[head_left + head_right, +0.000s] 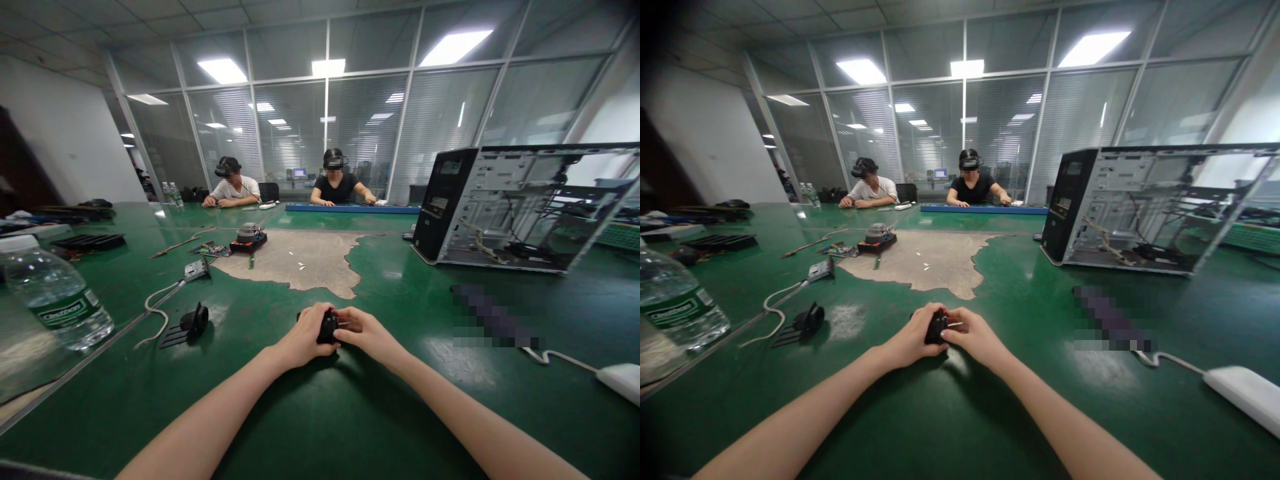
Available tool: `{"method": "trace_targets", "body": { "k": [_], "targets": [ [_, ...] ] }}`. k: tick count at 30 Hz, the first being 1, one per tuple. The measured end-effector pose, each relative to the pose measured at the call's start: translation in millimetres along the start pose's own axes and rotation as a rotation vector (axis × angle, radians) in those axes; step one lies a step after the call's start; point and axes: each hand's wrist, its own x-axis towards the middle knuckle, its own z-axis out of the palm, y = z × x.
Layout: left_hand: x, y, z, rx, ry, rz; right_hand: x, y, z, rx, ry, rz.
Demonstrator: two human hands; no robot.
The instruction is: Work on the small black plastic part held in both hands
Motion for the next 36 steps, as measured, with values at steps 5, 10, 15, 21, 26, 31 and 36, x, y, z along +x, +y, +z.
{"method": "trace_targets", "body": {
  "k": [5, 10, 15, 21, 26, 31, 36],
  "targets": [
    [0.3, 1.5, -0.7, -0.004, -0.009, -0.007, -1.7, 0.7, -2.0, 0.01, -0.069, -0.049],
    [2.3, 2.1, -1.9, -0.011, -0.021, 0.001, -5.0, -0.7, 1.9, -0.008, -0.029, -0.037],
    [2.7, 0.7, -1.8, -0.02, -0.027, -0.003, -5.0, 2.9, 3.5, 0.013, -0.027, -0.008],
    [0.8, 0.4, -3.0, -0.003, -0.021, 0.016, -3.2, 6.9, 1.0, -0.017, 0.004, -0.01],
    [0.9, 2.7, -5.7, 0.04, -0.05, 0.037, -6.7, 2.3, 3.5, 0.049, -0.032, -0.069],
    [1.2, 3.9, -6.2, 0.208, -0.013, 0.022, -7.5, -0.5, 6.7, 0.034, 0.029, -0.068],
    [1.2, 3.7, -5.6, 0.279, -0.027, 0.009, -5.9, 2.2, 6.8, 0.021, 0.036, -0.094]
  ]
}}
